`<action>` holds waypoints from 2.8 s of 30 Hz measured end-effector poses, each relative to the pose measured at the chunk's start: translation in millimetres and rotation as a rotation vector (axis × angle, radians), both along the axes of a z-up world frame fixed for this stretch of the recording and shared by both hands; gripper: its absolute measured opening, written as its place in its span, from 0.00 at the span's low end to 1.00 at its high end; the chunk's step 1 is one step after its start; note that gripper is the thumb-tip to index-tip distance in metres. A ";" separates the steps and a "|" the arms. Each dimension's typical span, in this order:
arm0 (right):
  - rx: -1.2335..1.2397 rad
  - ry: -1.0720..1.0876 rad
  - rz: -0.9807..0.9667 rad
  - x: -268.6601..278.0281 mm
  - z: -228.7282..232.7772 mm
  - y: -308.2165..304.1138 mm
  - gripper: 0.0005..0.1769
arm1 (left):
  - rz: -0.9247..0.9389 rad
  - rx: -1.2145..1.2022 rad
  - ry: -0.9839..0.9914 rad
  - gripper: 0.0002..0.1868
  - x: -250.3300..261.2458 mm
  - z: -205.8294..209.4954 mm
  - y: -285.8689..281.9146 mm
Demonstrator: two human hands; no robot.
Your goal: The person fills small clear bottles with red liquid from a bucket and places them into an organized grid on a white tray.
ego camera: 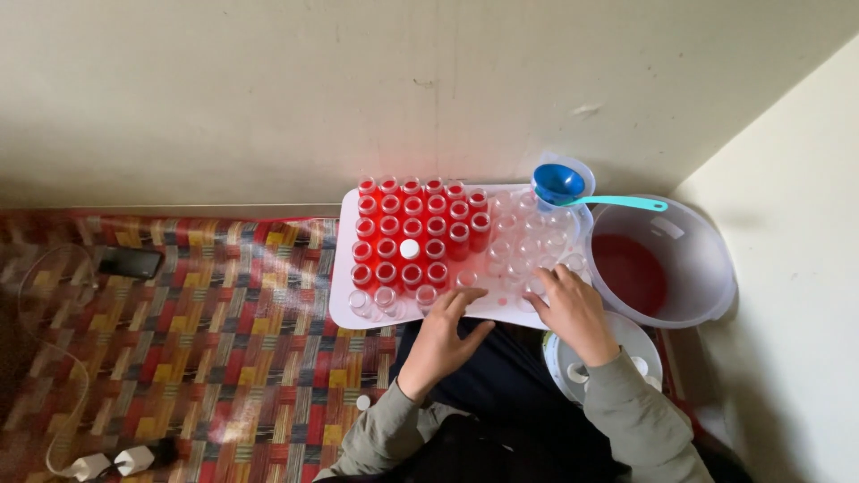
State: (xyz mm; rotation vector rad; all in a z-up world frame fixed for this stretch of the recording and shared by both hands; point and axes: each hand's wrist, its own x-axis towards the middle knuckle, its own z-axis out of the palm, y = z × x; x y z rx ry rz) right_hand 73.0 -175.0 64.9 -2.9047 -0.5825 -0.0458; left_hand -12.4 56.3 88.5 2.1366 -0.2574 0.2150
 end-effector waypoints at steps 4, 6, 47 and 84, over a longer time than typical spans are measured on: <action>0.010 -0.025 0.006 -4.8 12.5 3.6 0.24 | 0.185 0.050 -0.125 0.18 11.5 -7.7 27.1; 0.017 -0.031 -0.006 -5.3 15.8 3.5 0.26 | 0.276 0.135 -0.142 0.17 17.5 -18.7 43.2; -0.082 0.106 0.386 82.6 -21.8 150.9 0.28 | 0.369 0.249 0.134 0.19 73.1 -13.3 109.8; 0.176 -0.014 0.393 45.7 162.3 134.1 0.24 | 0.237 -0.102 -0.089 0.35 93.9 3.0 61.4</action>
